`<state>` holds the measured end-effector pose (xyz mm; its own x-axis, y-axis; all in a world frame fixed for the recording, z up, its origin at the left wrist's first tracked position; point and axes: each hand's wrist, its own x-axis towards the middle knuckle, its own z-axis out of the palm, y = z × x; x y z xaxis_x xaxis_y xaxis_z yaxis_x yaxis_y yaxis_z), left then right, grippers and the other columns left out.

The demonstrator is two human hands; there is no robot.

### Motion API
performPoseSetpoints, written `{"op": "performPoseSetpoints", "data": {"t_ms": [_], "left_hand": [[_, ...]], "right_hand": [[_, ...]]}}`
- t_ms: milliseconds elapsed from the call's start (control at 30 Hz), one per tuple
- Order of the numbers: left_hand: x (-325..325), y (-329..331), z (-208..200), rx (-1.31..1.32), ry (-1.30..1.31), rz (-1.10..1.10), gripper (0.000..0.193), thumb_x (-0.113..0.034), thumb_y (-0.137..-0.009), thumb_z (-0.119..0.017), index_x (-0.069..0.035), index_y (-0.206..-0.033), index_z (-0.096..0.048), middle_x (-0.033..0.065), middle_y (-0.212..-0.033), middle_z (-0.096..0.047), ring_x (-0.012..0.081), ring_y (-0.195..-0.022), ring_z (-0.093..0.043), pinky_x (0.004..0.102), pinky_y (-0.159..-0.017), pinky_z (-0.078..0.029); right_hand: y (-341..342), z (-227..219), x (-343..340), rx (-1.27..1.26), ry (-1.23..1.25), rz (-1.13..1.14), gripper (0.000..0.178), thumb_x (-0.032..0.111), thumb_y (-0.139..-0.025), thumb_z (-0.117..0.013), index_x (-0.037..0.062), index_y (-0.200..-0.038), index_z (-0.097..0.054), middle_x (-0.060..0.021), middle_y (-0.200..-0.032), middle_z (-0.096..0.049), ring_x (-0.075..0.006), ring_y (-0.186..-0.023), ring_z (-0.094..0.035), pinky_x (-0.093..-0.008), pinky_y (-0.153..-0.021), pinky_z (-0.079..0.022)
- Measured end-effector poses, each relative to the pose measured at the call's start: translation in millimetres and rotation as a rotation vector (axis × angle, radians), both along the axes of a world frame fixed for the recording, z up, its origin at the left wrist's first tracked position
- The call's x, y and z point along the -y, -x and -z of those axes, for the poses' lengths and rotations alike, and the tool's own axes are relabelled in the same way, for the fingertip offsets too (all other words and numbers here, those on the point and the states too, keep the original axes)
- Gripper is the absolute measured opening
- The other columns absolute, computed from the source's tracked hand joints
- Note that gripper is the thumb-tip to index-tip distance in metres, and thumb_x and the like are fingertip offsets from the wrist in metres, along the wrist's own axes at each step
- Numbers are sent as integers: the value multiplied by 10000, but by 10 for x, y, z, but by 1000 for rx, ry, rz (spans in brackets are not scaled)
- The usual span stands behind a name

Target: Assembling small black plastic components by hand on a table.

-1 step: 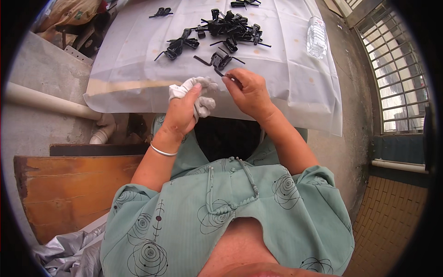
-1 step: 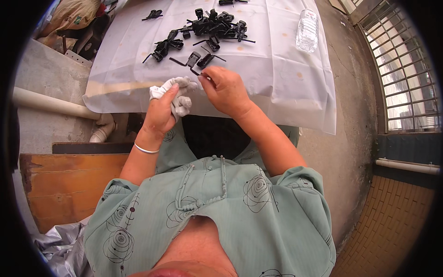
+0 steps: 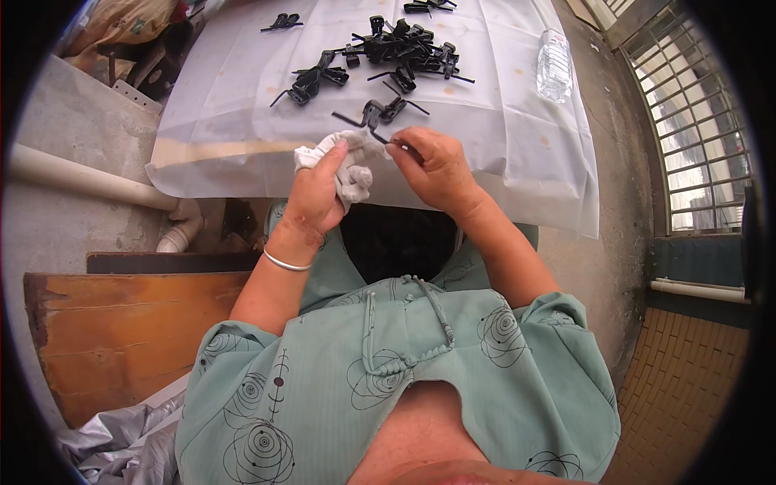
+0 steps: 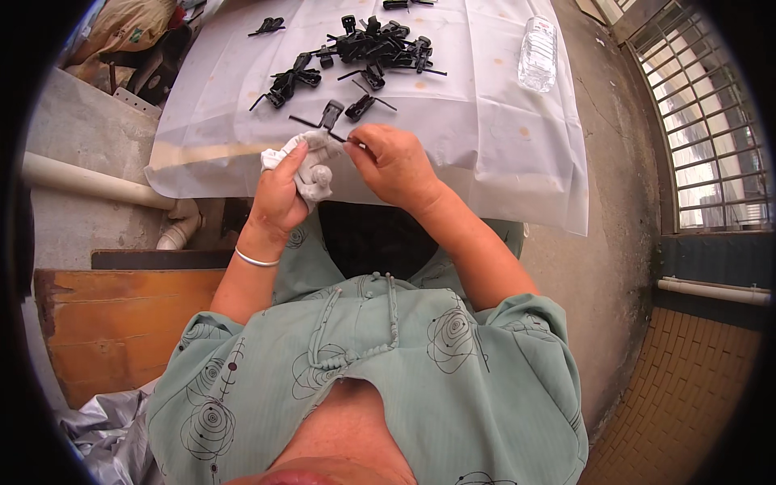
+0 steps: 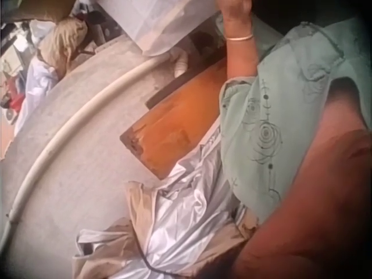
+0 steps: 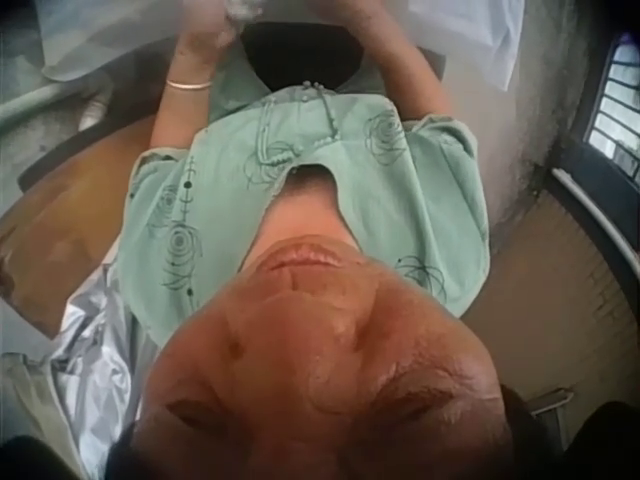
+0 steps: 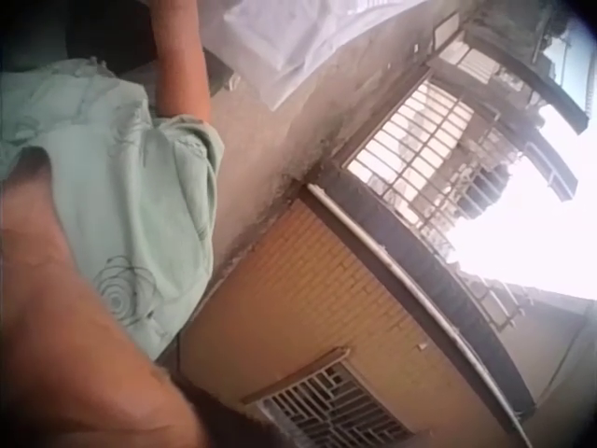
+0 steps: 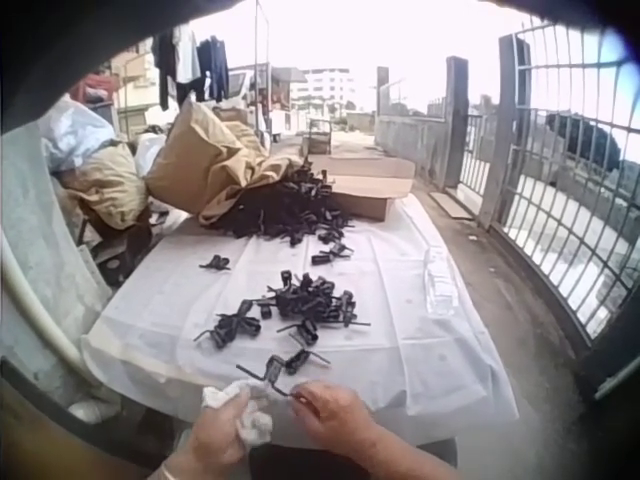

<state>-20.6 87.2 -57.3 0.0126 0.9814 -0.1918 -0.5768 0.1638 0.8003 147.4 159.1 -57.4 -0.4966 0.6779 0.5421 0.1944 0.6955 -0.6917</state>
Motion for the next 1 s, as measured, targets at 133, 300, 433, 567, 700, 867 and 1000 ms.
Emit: {"op": "performPoseSetpoints", "data": {"t_ms": [133, 300, 433, 567, 700, 867, 1000], "left_hand": [[-44, -95, -119, 160, 9, -66, 184, -126, -900, -502, -45, -1065, -514, 44, -881, -603, 109, -693, -573, 196, -516, -449], [37, -324, -244, -307, -175, -174, 225, -75, -901, -498, -34, -1122, -489, 16, -837, -578, 61, -659, -541, 166, -535, -436], [85, -242, -230, -365, -275, 13, 248, -81, -903, -496, -25, -1144, -475, 23, -876, -571, 47, -667, -535, 171, -537, -439], [132, -278, -240, -422, -288, -32, 272, -47, -874, -523, -10, -1140, -480, 34, -907, -567, 37, -672, -515, 175, -531, -442], [130, -342, -314, -531, -255, -102, 298, 6, -849, -517, 15, -1144, -476, 42, -912, -568, 45, -656, -503, 187, -522, -454], [141, -370, -303, -610, -234, -158, 301, 1, -834, -534, 36, -1130, -498, 59, -942, -580, 58, -683, -525, 200, -545, -472], [124, -352, -274, -942, -325, -204, 296, -7, -796, -575, 52, -1085, -541, 94, -937, -603, 85, -715, -561, 233, -604, -498]], "right_hand": [[-63, -65, 140, 112, -126, -162, 182, 77, -730, -679, 18, -873, -584, -111, -697, -574, -219, -527, -519, -302, -503, -432], [13, -282, 309, -31, -137, 18, 185, 126, -739, -699, 10, -800, -569, -84, -671, -552, -124, -499, -450, -252, -455, -378], [55, -255, 249, -71, 120, 97, 178, 140, -781, -675, 6, -757, -560, -50, -659, -538, -90, -513, -427, -231, -465, -365], [54, -241, 194, -165, 497, -51, 213, 171, -868, -577, 0, -743, -557, -13, -635, -517, -78, -559, -430, -235, -515, -382], [-46, -209, 179, -77, 335, -120, 240, 164, -909, -497, -8, -751, -552, -17, -616, -509, -102, -579, -437, -264, -544, -403], [-34, -282, 186, 114, 244, -87, 239, 155, -909, -492, -13, -746, -536, -19, -610, -506, -106, -573, -435, -265, -549, -410], [-12, -205, 202, 7, 420, -104, 239, 139, -908, -497, -16, -729, -534, -20, -613, -520, -85, -590, -444, -257, -558, -415]]}}
